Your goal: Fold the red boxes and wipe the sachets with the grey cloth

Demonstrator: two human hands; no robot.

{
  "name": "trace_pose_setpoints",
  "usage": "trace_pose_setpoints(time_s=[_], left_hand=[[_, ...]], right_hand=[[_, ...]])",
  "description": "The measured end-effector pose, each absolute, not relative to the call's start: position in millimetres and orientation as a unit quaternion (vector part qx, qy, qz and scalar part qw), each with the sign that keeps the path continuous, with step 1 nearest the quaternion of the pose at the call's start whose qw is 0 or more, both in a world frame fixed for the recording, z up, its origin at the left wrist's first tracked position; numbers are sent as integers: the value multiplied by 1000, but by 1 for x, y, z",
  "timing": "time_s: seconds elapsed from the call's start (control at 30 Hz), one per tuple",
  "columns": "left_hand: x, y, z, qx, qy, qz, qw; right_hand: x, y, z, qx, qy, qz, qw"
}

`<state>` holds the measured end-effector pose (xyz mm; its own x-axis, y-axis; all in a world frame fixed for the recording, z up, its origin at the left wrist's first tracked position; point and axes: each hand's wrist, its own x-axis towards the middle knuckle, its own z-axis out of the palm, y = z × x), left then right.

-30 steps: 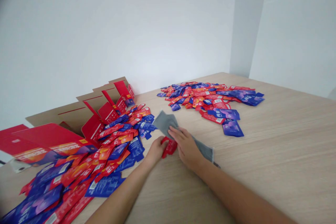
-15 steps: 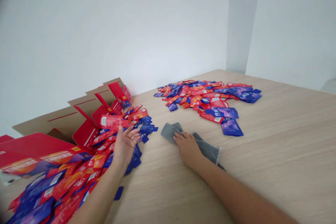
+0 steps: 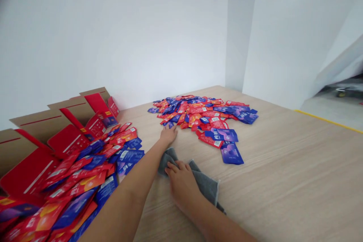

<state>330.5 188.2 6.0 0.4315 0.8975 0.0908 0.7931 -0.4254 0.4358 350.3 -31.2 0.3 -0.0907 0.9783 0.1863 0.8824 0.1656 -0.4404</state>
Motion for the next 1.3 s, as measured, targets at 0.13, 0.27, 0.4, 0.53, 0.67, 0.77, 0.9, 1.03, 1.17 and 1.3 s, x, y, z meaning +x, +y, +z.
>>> trace_pose_setpoints(time_s=[0.13,0.27,0.4,0.53,0.67,0.77,0.9,1.03,1.17,1.3], left_hand=[[313,183,4,865,474,115,117],[268,152,12,889,439,95,87],[216,87,13,903,410,99,79],[179,18,1,901,373,163,150],[163,-14,-5,893,397,142,159],[158,-12,-2,904,376,144,145],[153,0,3,854,396,242,235],[149,8,-1,652,490,330,475],[153,10,-8,574,486,269,601],[157,8,-11,579,483,245,610]], right_hand=[[353,-27,-5,-636,-716,118,261],[366,-20,-14,-639,-629,164,412],[381,-20,-13,-620,-512,199,560],[361,-37,-4,-587,-594,131,534],[320,-58,-1,-540,-779,69,309],[321,-55,-4,-595,-781,23,187],[368,-32,-11,-660,-712,25,239],[386,-27,-9,-667,-668,22,329],[343,-46,-5,-540,-753,19,376],[316,-53,-4,-533,-819,39,209]])
